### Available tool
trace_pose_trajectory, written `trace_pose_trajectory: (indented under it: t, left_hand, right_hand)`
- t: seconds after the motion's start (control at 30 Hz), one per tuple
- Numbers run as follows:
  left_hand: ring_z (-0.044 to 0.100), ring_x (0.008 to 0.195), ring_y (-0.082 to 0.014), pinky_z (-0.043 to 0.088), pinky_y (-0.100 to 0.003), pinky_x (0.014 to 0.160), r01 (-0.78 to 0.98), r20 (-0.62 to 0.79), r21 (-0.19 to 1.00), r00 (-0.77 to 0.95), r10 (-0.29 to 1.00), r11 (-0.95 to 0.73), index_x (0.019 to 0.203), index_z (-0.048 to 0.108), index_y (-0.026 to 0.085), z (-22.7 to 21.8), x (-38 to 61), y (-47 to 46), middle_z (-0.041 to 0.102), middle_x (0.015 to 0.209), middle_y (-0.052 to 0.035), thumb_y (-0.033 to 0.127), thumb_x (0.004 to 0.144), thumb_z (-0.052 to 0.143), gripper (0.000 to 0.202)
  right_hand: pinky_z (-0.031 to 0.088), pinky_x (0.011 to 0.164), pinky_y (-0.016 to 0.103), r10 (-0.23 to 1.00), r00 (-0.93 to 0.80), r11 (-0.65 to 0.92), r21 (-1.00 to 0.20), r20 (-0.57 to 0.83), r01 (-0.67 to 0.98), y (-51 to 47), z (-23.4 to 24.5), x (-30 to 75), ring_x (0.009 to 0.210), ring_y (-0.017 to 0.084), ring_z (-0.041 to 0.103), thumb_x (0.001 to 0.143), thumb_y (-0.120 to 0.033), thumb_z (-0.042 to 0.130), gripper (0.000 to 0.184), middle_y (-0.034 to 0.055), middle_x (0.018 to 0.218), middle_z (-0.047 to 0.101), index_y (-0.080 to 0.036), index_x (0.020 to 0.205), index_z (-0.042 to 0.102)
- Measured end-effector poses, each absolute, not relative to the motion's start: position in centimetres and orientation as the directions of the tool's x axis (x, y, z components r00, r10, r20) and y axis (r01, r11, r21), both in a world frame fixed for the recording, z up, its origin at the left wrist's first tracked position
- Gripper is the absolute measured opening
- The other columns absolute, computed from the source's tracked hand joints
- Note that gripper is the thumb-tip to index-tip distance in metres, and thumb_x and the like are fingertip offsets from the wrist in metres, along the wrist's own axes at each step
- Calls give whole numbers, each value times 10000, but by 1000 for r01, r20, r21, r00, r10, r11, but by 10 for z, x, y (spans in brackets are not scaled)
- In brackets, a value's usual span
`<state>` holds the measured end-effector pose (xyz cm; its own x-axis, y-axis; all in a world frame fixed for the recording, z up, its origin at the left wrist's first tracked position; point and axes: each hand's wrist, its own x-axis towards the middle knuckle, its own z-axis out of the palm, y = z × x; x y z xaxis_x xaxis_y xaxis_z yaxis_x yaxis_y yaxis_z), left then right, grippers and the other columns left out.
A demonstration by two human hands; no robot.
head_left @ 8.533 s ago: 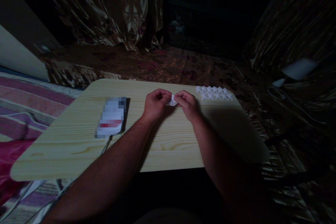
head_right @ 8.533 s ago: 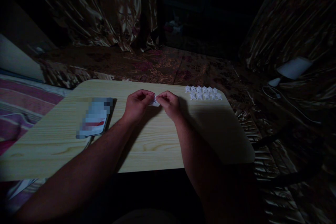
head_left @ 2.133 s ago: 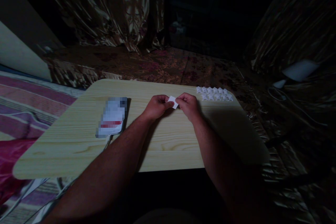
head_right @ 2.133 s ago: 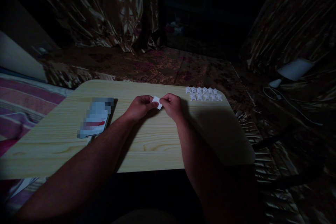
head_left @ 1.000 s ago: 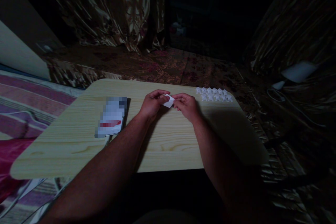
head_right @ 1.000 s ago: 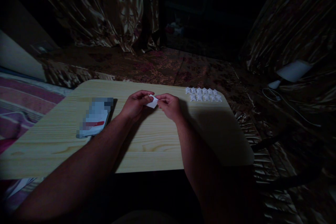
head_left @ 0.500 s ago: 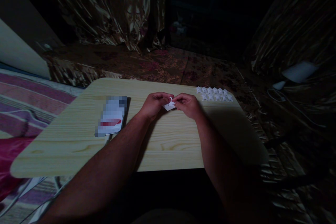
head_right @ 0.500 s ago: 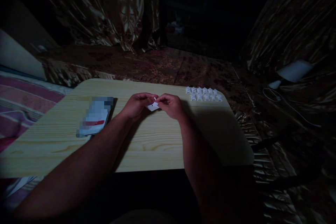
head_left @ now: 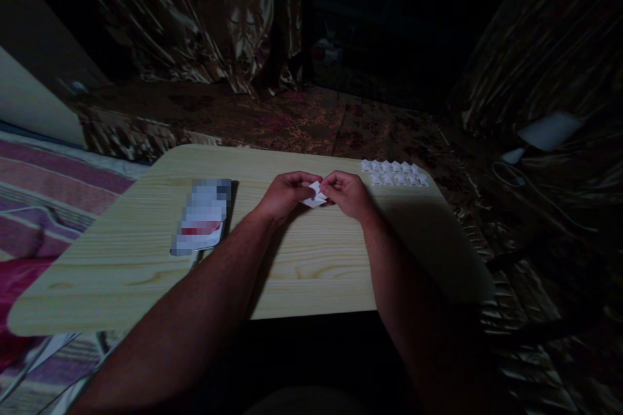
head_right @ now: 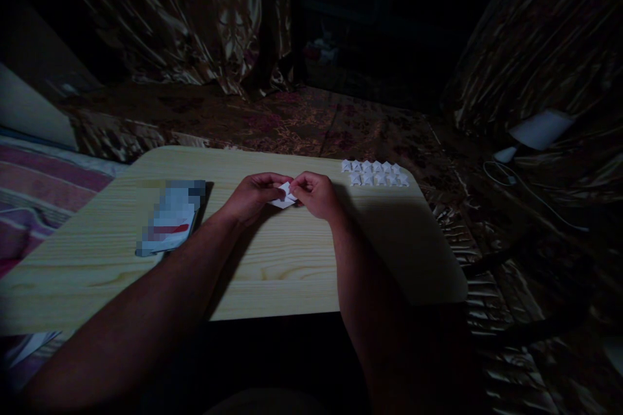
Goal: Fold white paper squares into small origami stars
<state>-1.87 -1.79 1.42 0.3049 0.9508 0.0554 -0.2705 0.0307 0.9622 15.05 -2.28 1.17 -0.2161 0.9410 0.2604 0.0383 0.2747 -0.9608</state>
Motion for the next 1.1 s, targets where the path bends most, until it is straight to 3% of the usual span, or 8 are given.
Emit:
trace_pose_trajectory:
  t: [0.47,0.77,1.1]
  left_hand:
    - [613,596,-139,487,-273,599,-224,64,975,307,950,6,948,658,119,14,-17,-19,672,732,-32,187,558,763,410]
    - [613,593,-141,477,-265,590,-187,70,982,269,960,-19,871,644,132,14,-14,-20,663,714,-28,195,549,762,348]
    - [594,575,-130,459,-252,570,-157,97,986,240,966,-60,858,620,141,13,-12,-20,644,697,-13,203,543,756,348]
  right_hand:
    - [474,515,223,946,-164,295,-952,279,83,-24,12,147,588,112,570,724,-347,655,205,9,681,617,-159,777,592]
    - [468,572,238,944,-102,324,-938,313,123,-25,14,144,625,119,577,717,-316,650,166,13,693,627,-165,753,592]
    - [438,536,221,956,-32,292,-952,291,93,-23,16,141,596,110,563,673,-284,670,163,2,661,612,-162,748,593]
